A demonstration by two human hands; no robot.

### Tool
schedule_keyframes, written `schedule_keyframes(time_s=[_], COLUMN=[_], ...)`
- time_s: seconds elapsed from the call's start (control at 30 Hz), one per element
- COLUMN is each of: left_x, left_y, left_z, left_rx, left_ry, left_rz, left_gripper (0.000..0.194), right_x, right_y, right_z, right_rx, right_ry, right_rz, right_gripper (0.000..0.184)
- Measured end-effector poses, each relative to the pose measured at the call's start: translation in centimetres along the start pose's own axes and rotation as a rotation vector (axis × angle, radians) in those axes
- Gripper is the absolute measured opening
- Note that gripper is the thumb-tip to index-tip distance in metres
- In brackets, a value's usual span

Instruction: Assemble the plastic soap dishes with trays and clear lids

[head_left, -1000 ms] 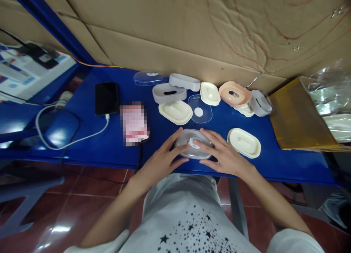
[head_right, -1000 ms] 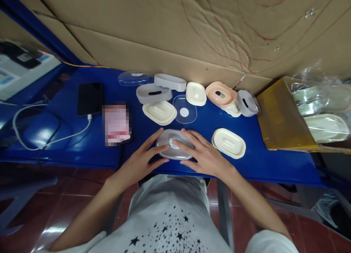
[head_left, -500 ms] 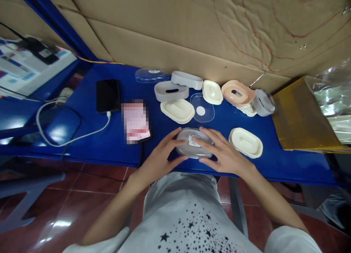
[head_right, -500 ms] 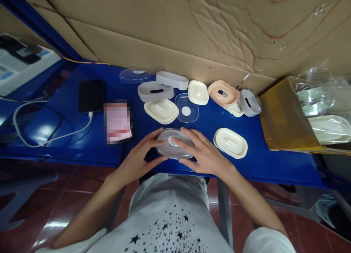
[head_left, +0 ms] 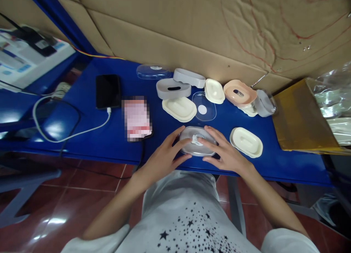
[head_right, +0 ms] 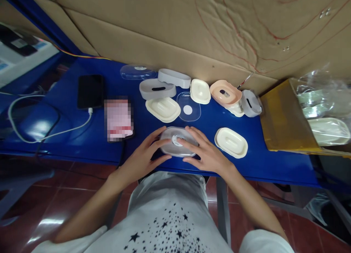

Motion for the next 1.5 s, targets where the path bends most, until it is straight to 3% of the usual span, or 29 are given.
schedule_keyframes(time_s=[0.33, 0.43, 0.53, 0.67, 0.83, 0.93, 1.07, 1.2, 1.33, 1.43, 1.5], left_x=[0.1, 0.7, 1.2, 1.0, 0.8, 1.3, 2.3, 2.8, 2.5, 2.2, 1.9], left_y=[-0.7, -0.8, -0.8, -0.9, -0.7, -0.4, 0.1, 0.4, 0.3, 0.2, 0.1], left_z=[0.3, 0.7, 1.1, 1.0, 0.5, 0.6, 1.1, 1.3, 1.1, 0.8, 0.6], left_rx=[0.007, -0.085, -0.205, -0.324, -0.333, -0.317, -0.281, -0.268, -0.262, -0.265, -0.271], left_ry=[-0.012, -0.034, -0.058, -0.060, -0.059, -0.048, -0.034, -0.048, -0.023, -0.023, -0.046], left_rz=[0.013, 0.067, 0.134, 0.212, 0.240, 0.236, 0.225, 0.238, 0.253, 0.267, 0.273], left_gripper=[0.045, 0.044, 0.044, 0.045, 0.045, 0.045, 0.047, 0.046, 0.042, 0.042, 0.042], right_x=[-0.6, -2.0, -3.3, -3.1, -2.4, -4.9, -10.6, -14.2, -12.9, -9.9, -7.6], right_y=[-0.2, -0.9, -0.9, -0.7, -2.7, -3.0, -1.6, -0.9, -1.9, -3.4, -4.6], right_z=[0.4, 1.1, 2.0, 2.8, 2.9, 1.8, 0.4, 0.5, 1.4, 2.3, 3.0], right_rx=[-0.127, -0.113, 0.082, 0.273, 0.364, 0.380, 0.388, 0.380, 0.333, 0.232, 0.122], right_ry=[0.037, 0.112, 0.231, 0.228, 0.238, 0.105, -0.116, -0.177, -0.152, -0.127, -0.062], right_rz=[-0.097, 0.006, 0.131, 0.187, 0.325, 0.287, 0.118, 0.056, 0.136, 0.200, 0.311], right_gripper=[0.076, 0.063, 0.059, 0.045, 0.039, 0.041, 0.047, 0.032, 0.030, 0.027, 0.023])
Point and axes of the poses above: each hand's wrist, its own x-axis away from the middle knuckle, its own y-axis out of the palm, z = x × y, the point moved 2 cm from there along -x, towards the middle knuckle, and after that the axes turned 15 degrees about y, right-handed, at the moved point
